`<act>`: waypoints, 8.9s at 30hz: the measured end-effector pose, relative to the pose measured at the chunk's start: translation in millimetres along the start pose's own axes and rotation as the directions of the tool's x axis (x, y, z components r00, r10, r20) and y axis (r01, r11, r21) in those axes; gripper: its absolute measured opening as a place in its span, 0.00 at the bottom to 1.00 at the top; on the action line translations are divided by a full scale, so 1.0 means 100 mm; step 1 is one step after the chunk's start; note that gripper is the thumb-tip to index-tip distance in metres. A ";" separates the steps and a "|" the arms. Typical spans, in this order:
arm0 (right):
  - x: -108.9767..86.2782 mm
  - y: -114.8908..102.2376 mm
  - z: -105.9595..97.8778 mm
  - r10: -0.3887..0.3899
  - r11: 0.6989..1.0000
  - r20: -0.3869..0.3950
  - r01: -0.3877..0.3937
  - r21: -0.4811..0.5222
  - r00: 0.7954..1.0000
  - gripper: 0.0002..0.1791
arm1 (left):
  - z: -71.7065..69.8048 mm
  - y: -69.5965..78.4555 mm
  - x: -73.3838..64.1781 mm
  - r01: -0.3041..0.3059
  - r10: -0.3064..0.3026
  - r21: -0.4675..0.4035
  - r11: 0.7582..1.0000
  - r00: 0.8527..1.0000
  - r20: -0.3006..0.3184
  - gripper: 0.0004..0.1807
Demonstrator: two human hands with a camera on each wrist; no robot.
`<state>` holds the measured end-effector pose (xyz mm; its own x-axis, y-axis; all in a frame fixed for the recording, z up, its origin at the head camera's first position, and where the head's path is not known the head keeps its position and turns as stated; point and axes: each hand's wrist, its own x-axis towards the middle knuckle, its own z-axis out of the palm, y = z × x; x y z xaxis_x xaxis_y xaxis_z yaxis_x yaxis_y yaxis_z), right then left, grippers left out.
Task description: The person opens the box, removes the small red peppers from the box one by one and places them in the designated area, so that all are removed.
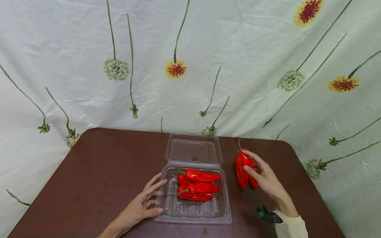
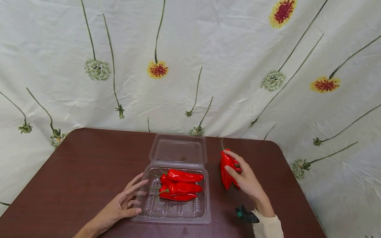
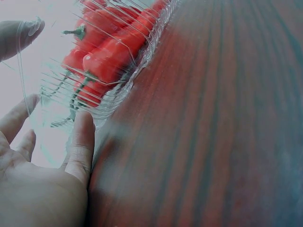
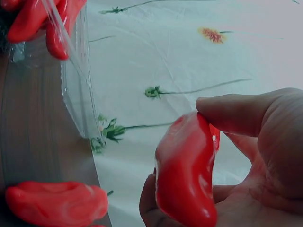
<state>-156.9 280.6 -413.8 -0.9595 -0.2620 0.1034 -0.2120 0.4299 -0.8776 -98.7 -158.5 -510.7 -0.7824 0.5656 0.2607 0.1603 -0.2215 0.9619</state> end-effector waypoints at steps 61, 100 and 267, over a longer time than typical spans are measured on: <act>-0.01 0.85 -0.37 0.310 0.951 -0.093 -0.310 0.015 0.946 0.32 | 0.02 0.02 0.00 0.022 -0.022 -0.003 1.000 1.000 -0.009 0.42; 0.03 0.86 -0.29 0.334 0.938 -0.150 -0.344 -0.049 0.931 0.32 | 0.00 -0.03 -0.01 0.039 -0.039 0.020 0.999 0.999 -0.019 0.43; 0.07 -0.28 1.11 -0.288 0.911 0.364 0.371 -0.181 0.886 0.27 | 0.01 0.02 0.00 0.070 -0.070 0.001 0.998 0.997 -0.027 0.43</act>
<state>-137.0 170.3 -440.5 -0.7214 -0.6703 0.1740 -0.5824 0.4512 -0.6762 -97.8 -158.0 -509.0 -0.8079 0.5576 0.1908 0.1062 -0.1807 0.9778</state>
